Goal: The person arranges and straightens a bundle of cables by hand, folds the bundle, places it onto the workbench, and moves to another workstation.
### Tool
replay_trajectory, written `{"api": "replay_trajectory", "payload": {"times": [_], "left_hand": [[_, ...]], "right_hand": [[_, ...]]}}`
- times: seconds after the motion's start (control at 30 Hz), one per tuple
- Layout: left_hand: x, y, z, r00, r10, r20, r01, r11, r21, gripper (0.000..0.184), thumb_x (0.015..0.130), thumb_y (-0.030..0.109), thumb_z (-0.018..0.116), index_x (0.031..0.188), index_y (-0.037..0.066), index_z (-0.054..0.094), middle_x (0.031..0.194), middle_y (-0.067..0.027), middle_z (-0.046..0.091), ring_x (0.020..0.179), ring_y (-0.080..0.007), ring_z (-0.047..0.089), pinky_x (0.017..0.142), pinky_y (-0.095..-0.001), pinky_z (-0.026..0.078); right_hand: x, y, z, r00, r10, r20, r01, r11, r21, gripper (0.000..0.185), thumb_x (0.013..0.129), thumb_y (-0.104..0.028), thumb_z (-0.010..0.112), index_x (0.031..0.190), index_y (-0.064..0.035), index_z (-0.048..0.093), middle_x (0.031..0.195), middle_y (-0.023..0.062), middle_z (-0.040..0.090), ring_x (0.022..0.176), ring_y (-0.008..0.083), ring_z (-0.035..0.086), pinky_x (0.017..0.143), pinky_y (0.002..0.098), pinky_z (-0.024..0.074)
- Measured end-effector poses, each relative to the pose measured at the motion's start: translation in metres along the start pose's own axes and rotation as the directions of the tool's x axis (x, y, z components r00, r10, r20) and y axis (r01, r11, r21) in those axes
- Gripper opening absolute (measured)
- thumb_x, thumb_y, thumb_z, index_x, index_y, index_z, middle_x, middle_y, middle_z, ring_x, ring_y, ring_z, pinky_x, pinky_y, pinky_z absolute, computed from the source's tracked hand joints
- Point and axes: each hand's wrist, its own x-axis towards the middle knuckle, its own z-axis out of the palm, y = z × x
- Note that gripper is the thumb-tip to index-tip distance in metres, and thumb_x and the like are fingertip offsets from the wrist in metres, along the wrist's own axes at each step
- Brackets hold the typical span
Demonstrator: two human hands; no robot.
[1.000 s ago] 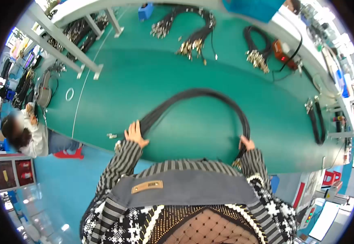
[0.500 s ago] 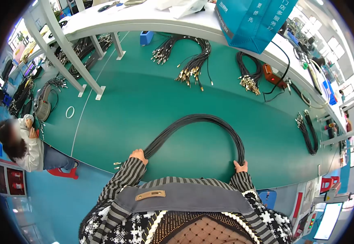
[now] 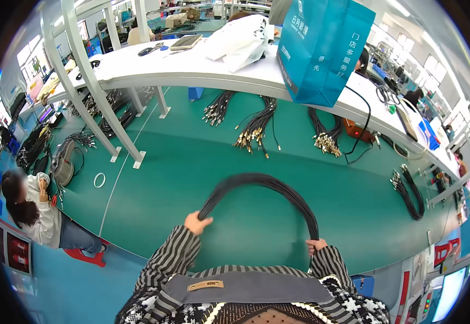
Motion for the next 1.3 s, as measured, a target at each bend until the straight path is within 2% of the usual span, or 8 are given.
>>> {"api": "replay_trajectory", "payload": {"times": [0.3,0.47,0.53,0.6,0.83,1.0,1.13,1.3], "left_hand": [[0.016,0.148,0.050,0.843,0.135,-0.521,-0.482,0.619,-0.620,0.019,0.076,0.017,0.061,0.069,0.008,0.045,0.054,-0.0021,0.048,0.045,-0.0110,0.045,0.044,-0.0226,0.034],[0.011,0.140,0.127,0.995,0.074,0.066,0.005,0.625,-0.780,0.017,0.079,0.015,0.057,0.073,0.008,0.043,0.063,-0.0006,0.044,0.055,-0.0124,0.041,0.062,-0.0253,0.035],[0.002,0.129,0.146,0.804,0.012,0.595,0.508,0.505,-0.697,0.015,0.084,0.013,0.049,0.072,0.009,0.040,0.067,-0.0020,0.042,0.061,-0.0133,0.039,0.062,-0.0285,0.034],[0.016,0.073,0.181,0.708,0.186,0.681,0.608,0.329,-0.723,0.013,0.085,0.013,0.046,0.073,0.009,0.042,0.067,-0.0024,0.042,0.060,-0.0127,0.039,0.061,-0.0281,0.033],[0.006,0.114,0.198,0.781,0.296,0.550,0.555,0.074,-0.828,0.018,0.089,0.020,0.037,0.082,0.008,0.047,0.068,-0.0030,0.042,0.053,-0.0122,0.036,0.051,-0.0269,0.032],[0.003,0.154,0.192,0.881,0.247,0.402,0.408,0.030,-0.912,0.026,0.090,0.026,0.032,0.087,0.007,0.050,0.069,-0.0031,0.043,0.049,-0.0124,0.034,0.045,-0.0263,0.031],[0.022,0.109,0.190,0.639,0.308,0.705,0.619,0.337,-0.709,0.033,0.088,0.034,0.035,0.096,0.006,0.050,0.073,-0.0055,0.046,0.052,-0.0150,0.040,0.045,-0.0264,0.032],[0.016,0.052,0.220,0.685,0.073,0.725,0.728,-0.022,-0.686,0.042,0.087,0.035,0.039,0.115,0.003,0.037,0.107,-0.0124,0.046,0.098,-0.0275,0.046,0.083,-0.0456,0.039]], "right_hand": [[-0.059,-0.113,0.150,0.735,-0.391,0.554,0.229,0.912,0.340,0.008,0.082,-0.007,0.049,0.080,-0.0064,0.041,0.053,-0.0008,0.035,0.042,0.0088,0.032,0.041,0.0242,0.0288],[-0.062,-0.128,0.213,0.805,-0.487,0.339,0.366,0.858,0.361,0.009,0.078,-0.004,0.052,0.078,-0.0052,0.043,0.055,0.0029,0.039,0.045,0.0110,0.036,0.044,0.0257,0.0321],[-0.032,-0.102,0.213,0.874,-0.393,0.287,0.329,0.911,0.249,0.010,0.076,-0.004,0.054,0.073,-0.0037,0.045,0.055,0.0038,0.041,0.046,0.0122,0.037,0.045,0.0268,0.0327],[-0.017,-0.081,0.205,0.931,-0.272,0.244,0.231,0.955,0.185,0.010,0.076,-0.007,0.055,0.072,-0.0023,0.046,0.055,0.0048,0.043,0.046,0.0132,0.040,0.045,0.0269,0.0342],[-0.039,-0.101,0.209,0.924,-0.320,0.209,0.357,0.918,-0.174,0.010,0.070,-0.009,0.053,0.074,-0.0011,0.048,0.061,0.0100,0.051,0.050,0.0177,0.047,0.049,0.0287,0.0394],[-0.075,-0.134,0.215,0.712,-0.648,0.272,0.669,0.507,-0.544,0.016,0.066,-0.014,0.053,0.072,-0.0003,0.047,0.063,0.0124,0.052,0.052,0.0252,0.050,0.052,0.0319,0.0417],[-0.026,-0.084,0.190,0.786,-0.567,0.248,0.581,0.536,-0.612,0.024,0.068,-0.021,0.052,0.076,0.0013,0.046,0.064,0.0149,0.053,0.054,0.0275,0.052,0.052,0.0361,0.0421],[0.030,0.005,0.167,0.816,-0.552,0.173,0.380,0.287,-0.879,0.023,0.074,-0.025,0.046,0.073,-0.0028,0.050,0.066,0.0120,0.055,0.048,0.0254,0.047,0.050,0.0353,0.0389]]}}
